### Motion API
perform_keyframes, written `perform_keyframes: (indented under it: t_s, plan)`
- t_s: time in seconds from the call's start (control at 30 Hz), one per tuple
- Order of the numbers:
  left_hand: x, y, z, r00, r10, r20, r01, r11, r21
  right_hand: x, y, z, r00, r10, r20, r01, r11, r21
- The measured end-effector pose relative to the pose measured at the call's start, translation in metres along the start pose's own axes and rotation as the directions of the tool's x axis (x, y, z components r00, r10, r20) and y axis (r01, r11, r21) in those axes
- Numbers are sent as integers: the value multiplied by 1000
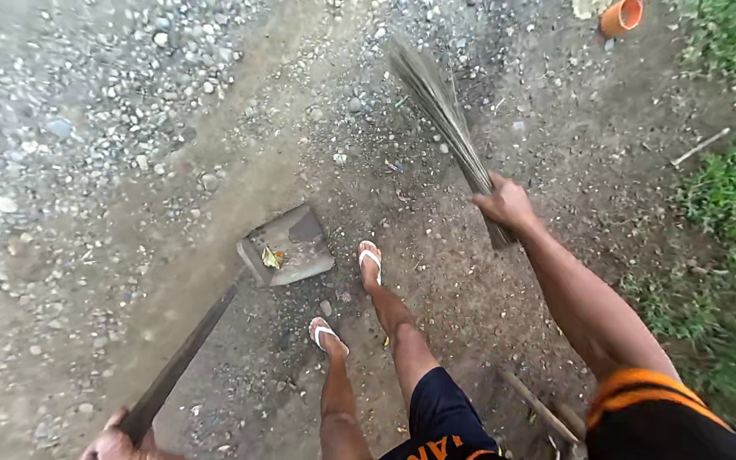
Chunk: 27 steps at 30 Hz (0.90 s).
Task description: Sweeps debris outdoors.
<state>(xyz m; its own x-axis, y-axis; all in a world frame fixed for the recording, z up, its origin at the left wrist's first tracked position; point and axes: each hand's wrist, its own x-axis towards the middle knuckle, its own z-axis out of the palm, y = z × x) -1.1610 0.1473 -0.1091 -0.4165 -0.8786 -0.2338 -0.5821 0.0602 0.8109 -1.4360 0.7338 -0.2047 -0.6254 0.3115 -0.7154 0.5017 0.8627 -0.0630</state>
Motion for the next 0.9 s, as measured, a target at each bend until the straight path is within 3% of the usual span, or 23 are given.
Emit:
perform_keyframes:
  t_s: [0.1,0.17,0.23,0.33,0.43,0.57,0.67,0.77,0.9]
  plan:
    - [-8,38,80,990,141,7,-141,990,-26,75,-40,17,998,58,-20,-61,989,-138]
    - [-14,61,132,986,166,11,-167,986,18,84,-62,43,997,71,33,-64,981,-181]
    - [-27,76,174,980,196,21,-196,979,46,49,-66,87,990,54,128,-25,976,-217]
    - [-46,88,217,939,338,64,-338,941,-1,-41,-37,141,944,18,329,65,968,-242]
    - [-57,98,236,895,424,141,-424,905,-31,-127,0,156,876,41,481,81,970,-229]
    - [-62,100,240,896,386,220,-410,908,79,-195,38,133,848,102,520,-13,985,-172]
    - [-60,98,245,861,426,278,-474,870,133,-187,53,118,901,133,414,-93,989,-115]
    - [-55,98,250,839,443,317,-495,863,102,-143,52,116,933,138,332,-154,988,21]
    - [-9,105,235,873,390,293,-399,916,-29,-104,27,115,968,62,245,-152,918,366]
